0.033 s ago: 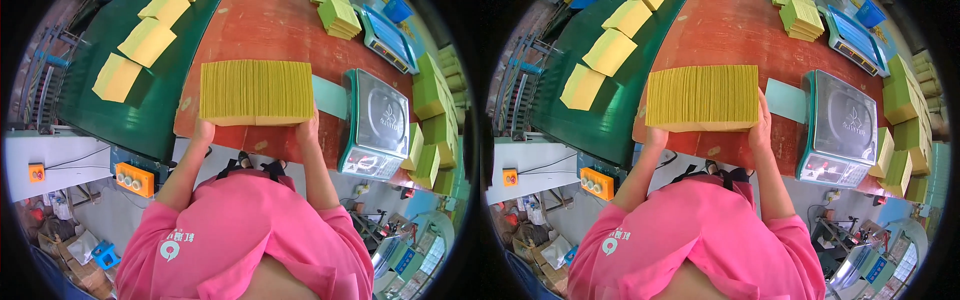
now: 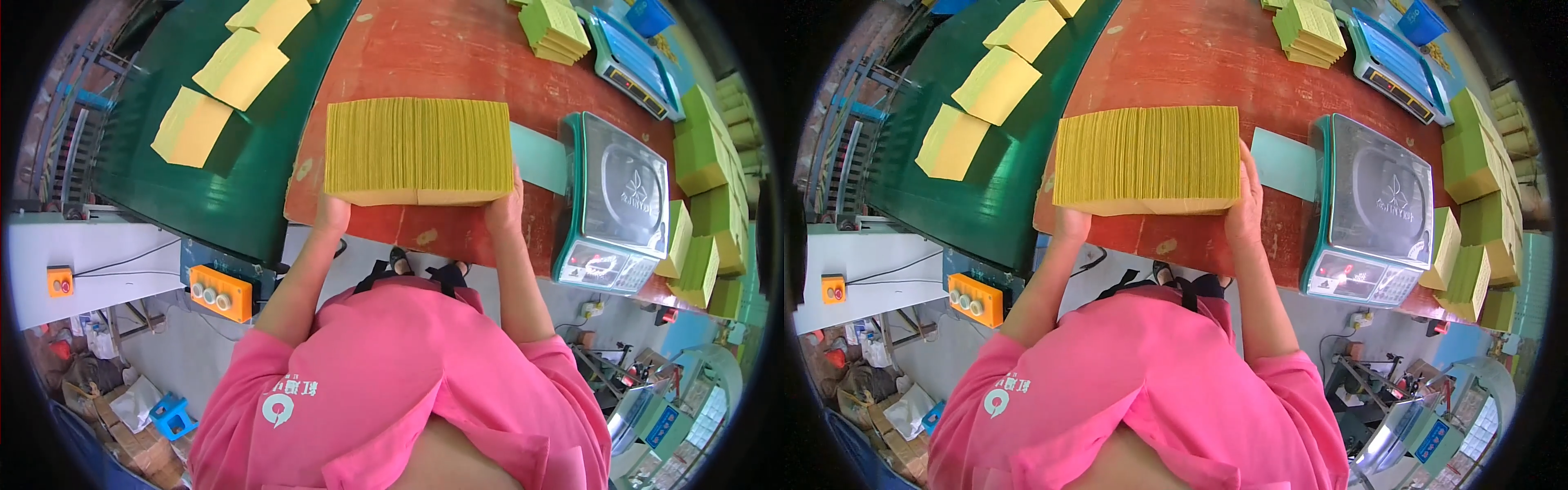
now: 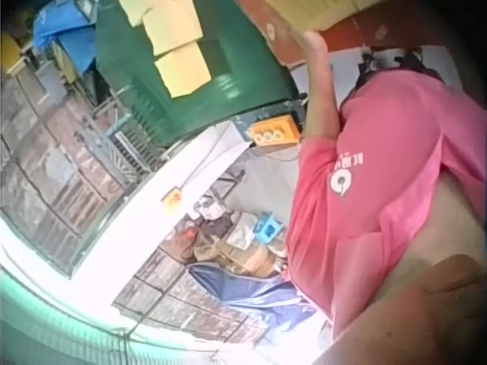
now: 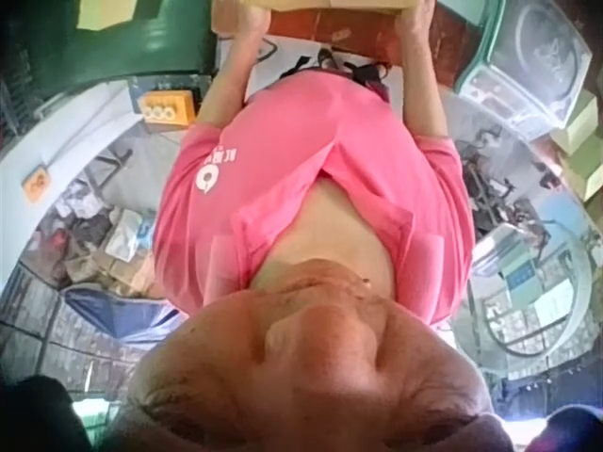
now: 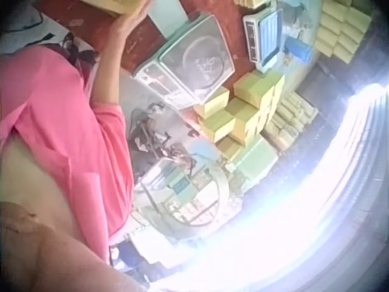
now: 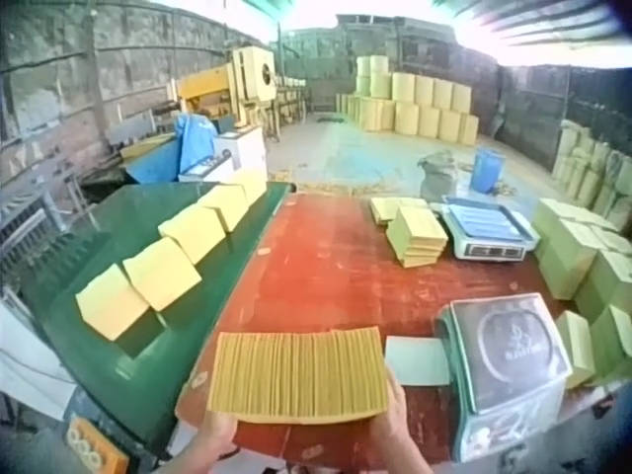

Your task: Stacking and weighing yellow paper blocks in a paper mill packaging area.

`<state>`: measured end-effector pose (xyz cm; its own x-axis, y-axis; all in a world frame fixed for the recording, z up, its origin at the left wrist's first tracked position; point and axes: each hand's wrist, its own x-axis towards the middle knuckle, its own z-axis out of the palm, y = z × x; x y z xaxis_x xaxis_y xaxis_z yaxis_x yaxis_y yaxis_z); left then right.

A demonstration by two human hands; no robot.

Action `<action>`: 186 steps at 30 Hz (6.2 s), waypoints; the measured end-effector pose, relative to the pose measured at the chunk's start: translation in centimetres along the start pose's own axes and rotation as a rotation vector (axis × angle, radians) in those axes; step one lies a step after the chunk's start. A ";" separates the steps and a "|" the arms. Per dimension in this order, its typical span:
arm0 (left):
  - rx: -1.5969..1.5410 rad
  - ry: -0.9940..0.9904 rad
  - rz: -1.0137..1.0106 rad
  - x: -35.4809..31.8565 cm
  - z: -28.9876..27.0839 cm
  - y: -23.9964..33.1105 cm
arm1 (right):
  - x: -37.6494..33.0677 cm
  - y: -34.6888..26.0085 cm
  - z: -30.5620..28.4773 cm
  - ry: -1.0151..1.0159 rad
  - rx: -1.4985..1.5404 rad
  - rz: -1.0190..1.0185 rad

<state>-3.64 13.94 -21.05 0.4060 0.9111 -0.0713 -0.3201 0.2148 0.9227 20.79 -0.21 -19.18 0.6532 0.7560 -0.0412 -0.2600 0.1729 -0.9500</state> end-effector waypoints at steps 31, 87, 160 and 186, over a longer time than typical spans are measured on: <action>0.570 -0.645 -0.356 -13.9 22.6 14.9 | -18.2 -21.2 -18.6 0.149 0.006 0.183; 0.441 -1.176 -0.972 -35.1 106.2 -26.1 | -24.9 -29.3 -94.9 1.043 1.078 -0.082; -0.142 -0.526 -0.721 -23.2 54.0 -6.9 | -21.8 -18.0 -47.7 0.119 -0.033 0.238; -0.268 0.382 -0.129 -20.0 0.5 15.1 | -14.3 -6.9 8.1 -0.916 -0.060 0.356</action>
<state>-16.12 -1.26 -5.52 0.1295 0.9244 -0.3587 -0.5172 0.3716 0.7710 7.51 -7.06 -9.50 -0.2664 0.9590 -0.0964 -0.2821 -0.1732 -0.9436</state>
